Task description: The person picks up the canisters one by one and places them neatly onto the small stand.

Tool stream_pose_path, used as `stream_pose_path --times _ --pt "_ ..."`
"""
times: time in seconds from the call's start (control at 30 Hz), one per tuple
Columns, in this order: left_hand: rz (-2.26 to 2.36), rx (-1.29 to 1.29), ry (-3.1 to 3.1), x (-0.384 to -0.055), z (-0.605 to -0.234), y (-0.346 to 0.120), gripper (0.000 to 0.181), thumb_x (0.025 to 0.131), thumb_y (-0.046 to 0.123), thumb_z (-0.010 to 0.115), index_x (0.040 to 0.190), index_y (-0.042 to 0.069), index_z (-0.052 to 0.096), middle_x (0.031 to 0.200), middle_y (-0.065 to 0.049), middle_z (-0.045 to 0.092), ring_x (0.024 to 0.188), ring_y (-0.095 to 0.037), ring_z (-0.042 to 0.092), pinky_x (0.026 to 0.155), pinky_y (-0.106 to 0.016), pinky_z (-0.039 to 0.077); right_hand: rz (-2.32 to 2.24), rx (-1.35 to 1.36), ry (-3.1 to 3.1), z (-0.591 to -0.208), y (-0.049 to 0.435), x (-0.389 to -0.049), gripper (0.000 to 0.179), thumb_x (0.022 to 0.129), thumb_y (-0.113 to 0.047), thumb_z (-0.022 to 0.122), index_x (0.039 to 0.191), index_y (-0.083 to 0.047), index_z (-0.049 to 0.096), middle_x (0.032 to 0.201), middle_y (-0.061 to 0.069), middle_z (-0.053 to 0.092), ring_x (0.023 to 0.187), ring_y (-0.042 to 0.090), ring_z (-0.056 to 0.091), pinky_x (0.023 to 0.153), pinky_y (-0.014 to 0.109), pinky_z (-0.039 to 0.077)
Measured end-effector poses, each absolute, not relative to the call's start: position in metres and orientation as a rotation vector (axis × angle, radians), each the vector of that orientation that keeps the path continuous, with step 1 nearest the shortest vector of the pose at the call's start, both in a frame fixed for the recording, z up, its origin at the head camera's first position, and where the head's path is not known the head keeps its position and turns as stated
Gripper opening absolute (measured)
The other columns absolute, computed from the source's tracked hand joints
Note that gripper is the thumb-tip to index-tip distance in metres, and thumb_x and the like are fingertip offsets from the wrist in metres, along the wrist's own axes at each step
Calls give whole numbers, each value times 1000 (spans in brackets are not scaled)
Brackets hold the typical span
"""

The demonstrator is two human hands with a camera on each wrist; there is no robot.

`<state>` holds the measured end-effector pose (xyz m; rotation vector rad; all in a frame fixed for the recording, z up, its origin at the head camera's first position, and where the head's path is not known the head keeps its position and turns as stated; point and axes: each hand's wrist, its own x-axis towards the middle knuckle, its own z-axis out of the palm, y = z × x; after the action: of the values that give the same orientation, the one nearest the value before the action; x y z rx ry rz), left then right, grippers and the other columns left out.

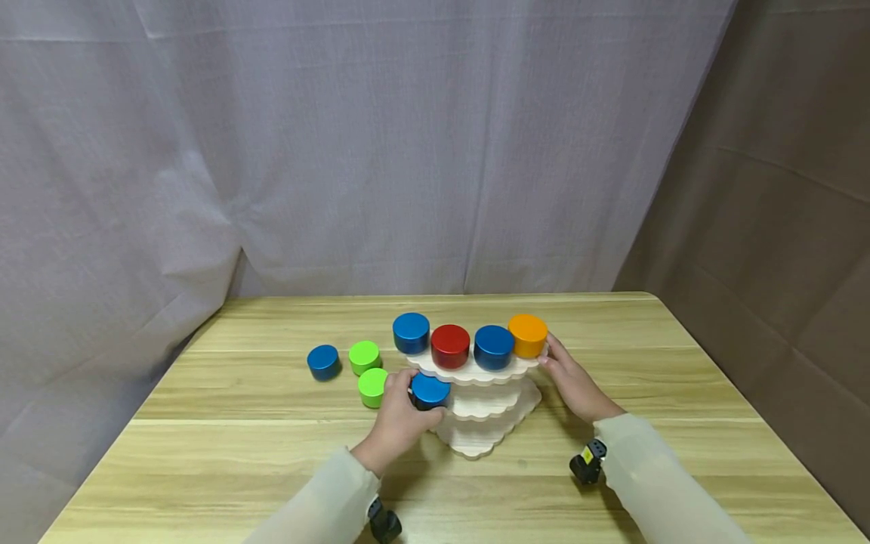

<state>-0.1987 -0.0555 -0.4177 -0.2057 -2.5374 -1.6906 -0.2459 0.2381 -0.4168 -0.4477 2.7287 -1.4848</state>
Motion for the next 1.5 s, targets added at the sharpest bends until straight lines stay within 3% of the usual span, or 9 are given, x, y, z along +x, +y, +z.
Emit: stream_pose_path --times 0.1,0.3,0.67,0.83,1.07,1.23,1.5 --pt "-1717 -190 -2518 -199 -417 -54 58 70 7 80 118 -6 50 110 -16 43 105 -30 48 92 -44 44 -1489 -452 2727 -417 238 -246 61 105 -29 32 155 -9 3 156 28 14 140 49 17 108 66 16" --pt "-1792 -162 -2477 -201 -418 -52 53 70 3 80 112 -6 49 97 -11 43 85 -21 45 72 -24 41 -1477 -436 2727 -416 238 -245 62 105 -31 32 156 -10 3 156 28 15 140 49 18 107 67 16" --pt "-1856 -171 -2407 -204 -421 -50 45 69 0 79 101 -4 47 93 -9 42 79 -20 44 64 -19 38 -1493 -461 2729 -416 238 -245 61 105 -32 32 156 -11 5 156 27 15 141 48 17 108 67 14" --pt "-1837 -181 -2419 -201 -420 -52 46 71 1 79 104 -4 48 94 -10 40 81 -21 44 67 -21 38 -1489 -462 2731 -419 238 -247 62 105 -33 31 156 -11 4 157 26 13 141 48 16 109 66 13" --pt "-1709 -219 -2506 -192 -415 -65 56 75 9 78 123 -1 49 108 -15 44 96 -26 47 74 -27 44 -1483 -467 2738 -420 239 -247 61 105 -35 30 156 -12 5 157 25 13 141 48 16 108 67 14" --pt "-1580 -258 -2531 -188 -411 -76 56 76 9 78 124 0 50 110 -18 43 100 -29 49 73 -28 45 -1477 -457 2738 -420 240 -247 62 105 -36 31 156 -12 4 157 25 13 141 48 15 108 67 13" --pt "-1386 -267 -2451 -191 -408 -103 57 77 7 78 125 -2 48 113 -19 45 102 -31 51 82 -46 50 -1495 -466 2732 -421 239 -248 62 105 -34 31 156 -10 4 157 26 13 141 48 16 109 67 14"
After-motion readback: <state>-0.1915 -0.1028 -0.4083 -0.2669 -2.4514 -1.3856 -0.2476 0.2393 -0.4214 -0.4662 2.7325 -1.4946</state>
